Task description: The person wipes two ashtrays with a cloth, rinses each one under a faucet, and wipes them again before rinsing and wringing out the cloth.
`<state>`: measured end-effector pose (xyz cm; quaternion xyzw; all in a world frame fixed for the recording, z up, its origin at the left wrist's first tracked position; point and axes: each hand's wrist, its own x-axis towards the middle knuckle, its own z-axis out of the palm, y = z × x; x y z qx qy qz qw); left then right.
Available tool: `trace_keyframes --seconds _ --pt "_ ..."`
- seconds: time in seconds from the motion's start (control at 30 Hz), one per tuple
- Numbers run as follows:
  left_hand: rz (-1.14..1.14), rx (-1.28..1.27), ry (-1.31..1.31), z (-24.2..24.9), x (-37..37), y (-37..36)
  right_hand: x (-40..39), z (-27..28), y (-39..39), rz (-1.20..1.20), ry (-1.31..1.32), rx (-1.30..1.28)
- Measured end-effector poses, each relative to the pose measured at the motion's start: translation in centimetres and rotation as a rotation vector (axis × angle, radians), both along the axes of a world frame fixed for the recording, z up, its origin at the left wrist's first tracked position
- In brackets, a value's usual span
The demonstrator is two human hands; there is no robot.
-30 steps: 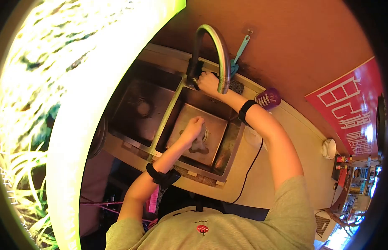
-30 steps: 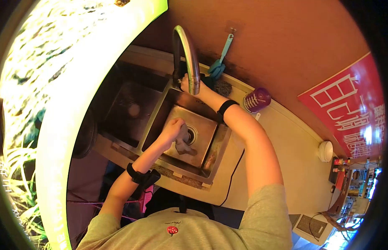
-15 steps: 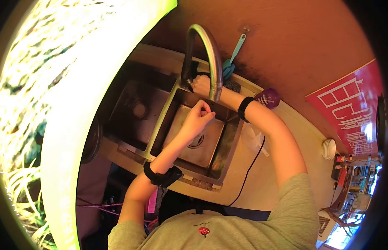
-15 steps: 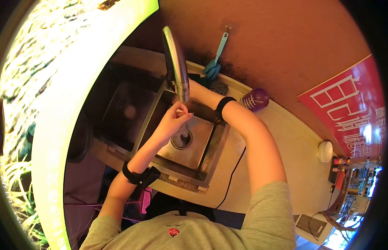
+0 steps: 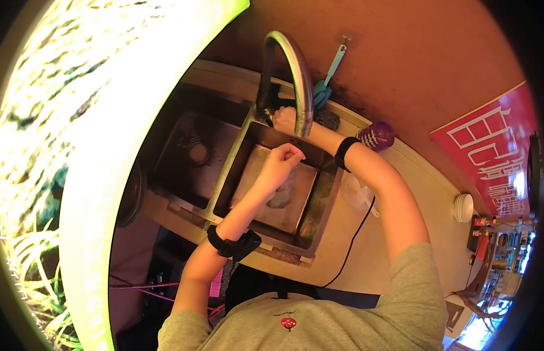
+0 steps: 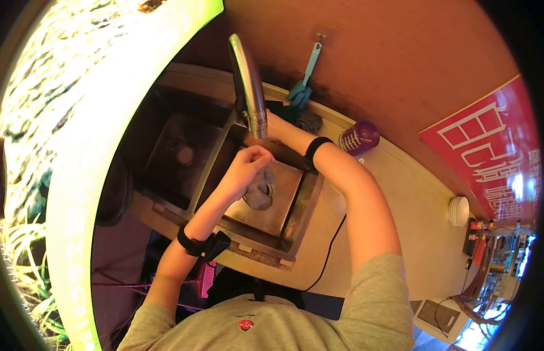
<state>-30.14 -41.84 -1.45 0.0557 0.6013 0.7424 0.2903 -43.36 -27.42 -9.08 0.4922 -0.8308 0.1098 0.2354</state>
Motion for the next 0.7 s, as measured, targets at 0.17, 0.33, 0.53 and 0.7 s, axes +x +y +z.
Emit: trace_keyframes --seconds 0.17,0.33,0.53,0.7 --pt "0.002 -0.034 0.053 0.1 0.0 -0.3 0.6 1.0 -0.3 0.009 0.147 0.003" --pt "-0.005 0.051 -0.099 1.4 -0.1 -0.5 0.4 0.1 0.2 -0.024 0.102 0.011" --pt "-0.002 0.091 -0.121 1.1 -0.1 -0.6 0.3 -0.5 0.0 -0.035 0.049 0.011" --pt "-0.024 0.105 -0.130 1.3 0.1 -0.8 0.1 -1.1 0.5 -0.101 0.145 0.334"
